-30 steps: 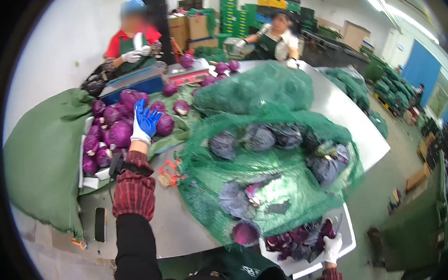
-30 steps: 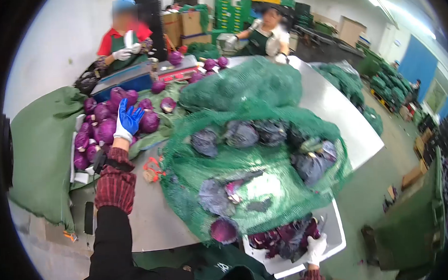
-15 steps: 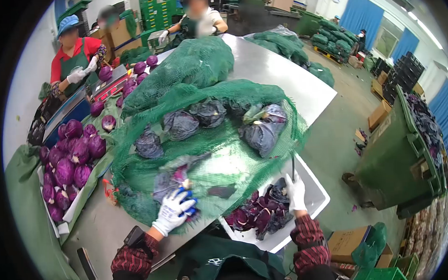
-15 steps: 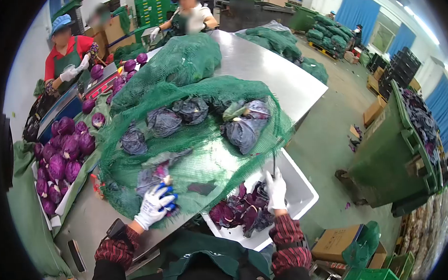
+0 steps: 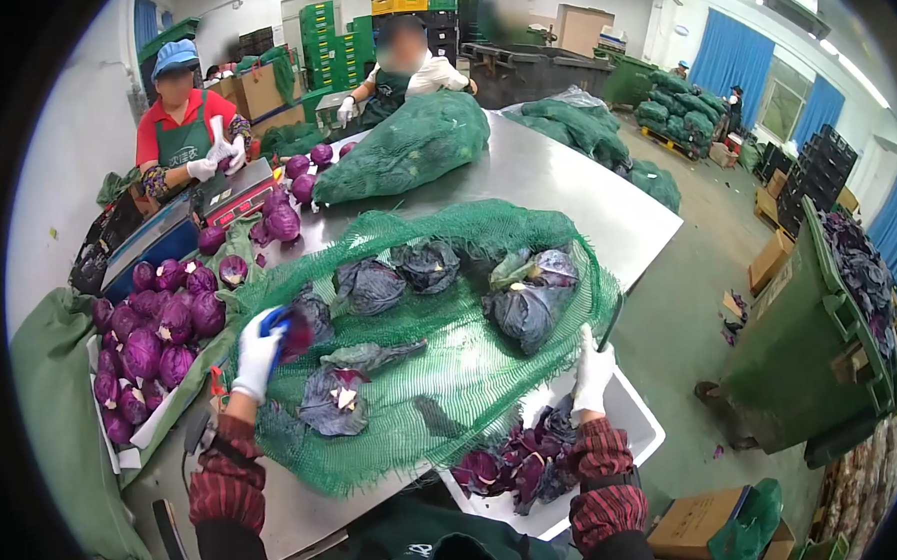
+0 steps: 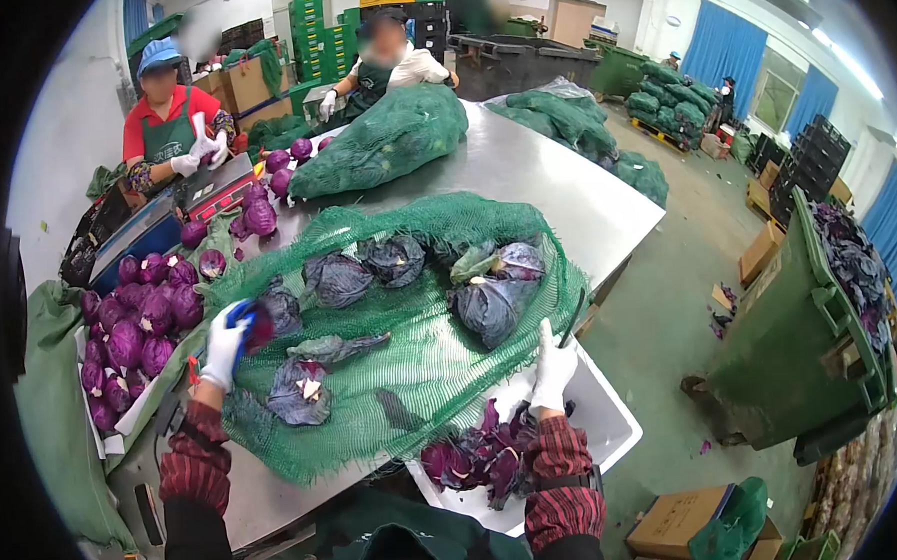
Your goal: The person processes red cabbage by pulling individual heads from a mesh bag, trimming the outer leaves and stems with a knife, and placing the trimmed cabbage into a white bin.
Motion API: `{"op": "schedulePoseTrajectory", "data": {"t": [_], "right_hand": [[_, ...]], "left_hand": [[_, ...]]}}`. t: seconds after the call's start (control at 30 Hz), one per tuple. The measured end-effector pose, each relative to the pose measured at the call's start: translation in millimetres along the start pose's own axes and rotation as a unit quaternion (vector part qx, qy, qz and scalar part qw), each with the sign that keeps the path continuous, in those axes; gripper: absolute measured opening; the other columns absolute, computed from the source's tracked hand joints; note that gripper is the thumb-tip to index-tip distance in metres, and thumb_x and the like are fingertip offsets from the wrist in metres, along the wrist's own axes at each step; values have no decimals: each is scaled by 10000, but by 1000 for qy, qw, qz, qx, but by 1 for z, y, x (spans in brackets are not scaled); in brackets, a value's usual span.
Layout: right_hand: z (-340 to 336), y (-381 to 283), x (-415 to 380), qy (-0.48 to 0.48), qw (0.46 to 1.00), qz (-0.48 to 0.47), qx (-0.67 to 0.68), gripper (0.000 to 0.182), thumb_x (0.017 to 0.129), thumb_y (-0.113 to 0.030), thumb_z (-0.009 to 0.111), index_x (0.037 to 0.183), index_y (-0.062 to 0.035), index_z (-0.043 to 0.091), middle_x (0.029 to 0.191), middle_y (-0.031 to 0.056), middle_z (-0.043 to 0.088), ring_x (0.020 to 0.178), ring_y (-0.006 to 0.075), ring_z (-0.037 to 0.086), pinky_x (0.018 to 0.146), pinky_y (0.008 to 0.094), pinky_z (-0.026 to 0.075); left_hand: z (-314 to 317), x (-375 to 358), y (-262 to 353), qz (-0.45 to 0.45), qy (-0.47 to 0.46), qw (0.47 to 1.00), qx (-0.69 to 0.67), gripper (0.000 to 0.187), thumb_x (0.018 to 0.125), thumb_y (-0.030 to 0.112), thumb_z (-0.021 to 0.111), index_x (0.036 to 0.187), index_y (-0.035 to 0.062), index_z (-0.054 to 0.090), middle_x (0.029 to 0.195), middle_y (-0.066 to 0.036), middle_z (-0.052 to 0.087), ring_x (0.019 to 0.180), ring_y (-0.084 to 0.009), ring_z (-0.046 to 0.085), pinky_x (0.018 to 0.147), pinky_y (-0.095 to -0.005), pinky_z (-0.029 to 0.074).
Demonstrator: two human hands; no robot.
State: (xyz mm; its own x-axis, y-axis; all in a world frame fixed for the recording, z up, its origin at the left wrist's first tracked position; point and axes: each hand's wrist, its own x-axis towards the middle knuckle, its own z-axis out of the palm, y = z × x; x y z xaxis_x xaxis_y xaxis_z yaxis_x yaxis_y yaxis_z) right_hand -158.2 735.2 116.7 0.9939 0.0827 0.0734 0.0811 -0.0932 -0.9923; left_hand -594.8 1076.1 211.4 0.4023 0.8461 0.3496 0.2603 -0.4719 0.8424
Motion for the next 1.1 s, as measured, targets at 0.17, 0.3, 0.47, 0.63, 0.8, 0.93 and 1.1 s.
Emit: {"op": "schedulePoseTrajectory", "data": {"t": [0.17,0.3,0.47,0.63,0.8,0.93,1.1], "right_hand": [[15,12,25,17,976,-66,-208,425,744,-333,673,891,59,606,833,263,643,782,426,612,745,462,463],[-9,36,2,20,982,-75,-172,245,719,-167,536,797,43,635,682,219,625,609,361,610,622,466,465],[-50,47,-72,-59,976,-73,-199,212,729,-105,536,822,51,646,589,179,604,534,248,610,559,405,482],[-17,33,-161,-154,953,-41,-256,234,824,-181,619,934,22,659,724,191,659,599,185,606,610,340,478],[1,24,-217,-341,921,-81,-168,342,902,-349,596,865,-9,614,831,233,626,797,427,617,682,457,478],[-8,5,-202,-337,928,-46,-153,411,893,-391,627,1055,-14,602,817,205,647,762,406,626,709,469,497],[-19,-22,-155,-201,917,-219,-266,315,874,-278,671,1018,-2,625,830,183,654,719,275,651,673,351,512]], "left_hand": [[139,-33,127,319,-141,879,326,728,712,524,717,1347,234,510,1330,-194,478,1197,-402,474,991,-483,416],[257,-110,108,230,-357,837,346,820,747,589,652,1464,399,303,1533,-195,240,1362,-468,273,1048,-631,273],[268,-119,65,327,-220,875,282,332,741,100,551,1055,178,627,961,-32,598,944,-232,557,814,-396,447],[193,-103,24,320,-235,854,337,275,686,103,591,947,168,649,916,-50,605,880,-254,567,779,-382,473],[108,-109,-1,313,-211,849,369,250,665,59,586,887,159,646,876,-53,599,863,-267,566,775,-392,476],[67,-92,-7,188,-245,895,323,296,739,71,583,1015,126,677,992,-88,644,958,-304,591,871,-412,481],[61,-62,58,82,-167,983,-6,391,840,98,649,1226,45,608,1168,-111,644,1081,-206,599,968,-330,446]]}}
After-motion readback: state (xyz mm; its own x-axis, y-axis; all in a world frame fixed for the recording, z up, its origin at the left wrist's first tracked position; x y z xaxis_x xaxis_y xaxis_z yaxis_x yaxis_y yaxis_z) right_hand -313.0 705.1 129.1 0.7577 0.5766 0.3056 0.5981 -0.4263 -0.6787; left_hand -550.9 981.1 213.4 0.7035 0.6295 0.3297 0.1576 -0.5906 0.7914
